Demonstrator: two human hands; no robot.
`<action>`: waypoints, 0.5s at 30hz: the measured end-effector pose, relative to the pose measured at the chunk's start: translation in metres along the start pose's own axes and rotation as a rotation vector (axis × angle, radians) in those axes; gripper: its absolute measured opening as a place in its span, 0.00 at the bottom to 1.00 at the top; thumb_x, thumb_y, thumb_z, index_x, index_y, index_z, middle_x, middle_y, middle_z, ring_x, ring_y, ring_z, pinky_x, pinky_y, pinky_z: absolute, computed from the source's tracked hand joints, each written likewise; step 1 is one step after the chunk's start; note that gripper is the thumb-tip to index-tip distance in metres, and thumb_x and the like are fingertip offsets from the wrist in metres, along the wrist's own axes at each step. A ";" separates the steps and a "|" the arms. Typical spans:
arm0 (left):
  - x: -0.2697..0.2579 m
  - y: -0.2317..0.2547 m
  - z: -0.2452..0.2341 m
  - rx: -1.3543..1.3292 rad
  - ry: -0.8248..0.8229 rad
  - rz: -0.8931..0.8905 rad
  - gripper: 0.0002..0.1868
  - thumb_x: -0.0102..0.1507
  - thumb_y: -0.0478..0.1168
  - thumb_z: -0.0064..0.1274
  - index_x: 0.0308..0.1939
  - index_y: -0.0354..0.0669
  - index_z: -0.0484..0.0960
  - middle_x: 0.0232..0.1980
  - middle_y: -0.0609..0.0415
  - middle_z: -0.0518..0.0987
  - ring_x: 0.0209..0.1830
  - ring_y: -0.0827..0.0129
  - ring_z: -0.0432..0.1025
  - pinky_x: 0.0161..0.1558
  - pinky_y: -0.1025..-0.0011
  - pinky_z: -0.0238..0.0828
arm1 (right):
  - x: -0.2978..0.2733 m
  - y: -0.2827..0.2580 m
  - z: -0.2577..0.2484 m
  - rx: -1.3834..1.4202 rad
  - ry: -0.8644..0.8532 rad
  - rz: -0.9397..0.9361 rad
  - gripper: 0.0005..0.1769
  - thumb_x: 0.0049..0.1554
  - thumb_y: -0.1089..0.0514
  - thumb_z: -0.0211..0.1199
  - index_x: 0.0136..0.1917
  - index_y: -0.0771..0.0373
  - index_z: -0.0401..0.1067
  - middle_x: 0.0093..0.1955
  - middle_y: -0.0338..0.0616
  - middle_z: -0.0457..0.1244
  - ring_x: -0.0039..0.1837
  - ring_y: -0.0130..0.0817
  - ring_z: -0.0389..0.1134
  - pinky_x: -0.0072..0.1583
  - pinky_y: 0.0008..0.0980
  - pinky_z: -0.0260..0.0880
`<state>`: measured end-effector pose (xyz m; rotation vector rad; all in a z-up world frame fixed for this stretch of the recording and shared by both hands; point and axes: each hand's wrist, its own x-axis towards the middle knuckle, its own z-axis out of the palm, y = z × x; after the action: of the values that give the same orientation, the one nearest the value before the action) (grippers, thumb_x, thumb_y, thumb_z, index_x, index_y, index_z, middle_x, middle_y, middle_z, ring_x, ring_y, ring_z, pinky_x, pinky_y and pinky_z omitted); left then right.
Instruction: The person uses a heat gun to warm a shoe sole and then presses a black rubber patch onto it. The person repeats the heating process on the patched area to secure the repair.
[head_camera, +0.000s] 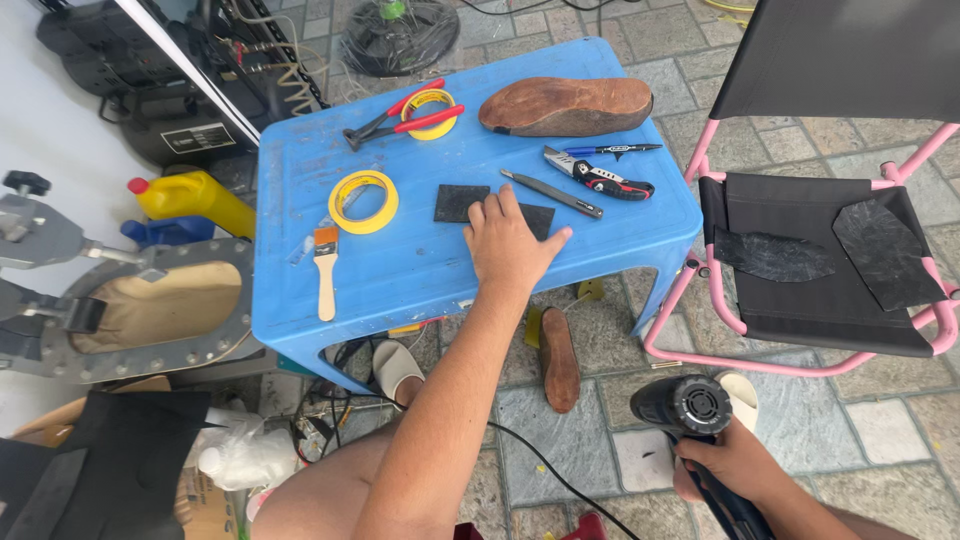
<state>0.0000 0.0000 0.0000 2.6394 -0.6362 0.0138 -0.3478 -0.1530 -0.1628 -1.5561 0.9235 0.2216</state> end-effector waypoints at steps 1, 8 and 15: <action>-0.001 0.001 0.004 -0.034 0.064 0.001 0.56 0.50 0.65 0.69 0.70 0.39 0.61 0.63 0.43 0.71 0.66 0.51 0.62 0.64 0.52 0.58 | 0.005 0.011 -0.001 -0.002 -0.011 -0.021 0.25 0.46 0.63 0.71 0.57 0.62 0.71 0.33 0.49 0.67 0.35 0.39 0.69 0.39 0.41 0.70; -0.010 0.002 0.005 -0.144 0.174 0.112 0.55 0.44 0.57 0.73 0.68 0.37 0.64 0.56 0.42 0.74 0.58 0.48 0.66 0.60 0.49 0.59 | 0.024 0.054 0.002 0.029 -0.011 -0.021 0.16 0.46 0.64 0.70 0.47 0.70 0.71 0.33 0.50 0.68 0.36 0.38 0.70 0.39 0.37 0.70; -0.146 -0.044 0.060 -0.298 -0.178 0.774 0.42 0.49 0.51 0.69 0.61 0.42 0.67 0.61 0.39 0.70 0.64 0.50 0.68 0.58 0.49 0.64 | 0.025 0.025 0.024 0.130 0.020 0.183 0.17 0.50 0.59 0.72 0.51 0.69 0.74 0.36 0.54 0.68 0.36 0.41 0.70 0.35 0.40 0.72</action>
<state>-0.1165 0.0745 -0.0884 1.9812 -1.5452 -0.0827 -0.3396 -0.1404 -0.2027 -1.3577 1.0762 0.2707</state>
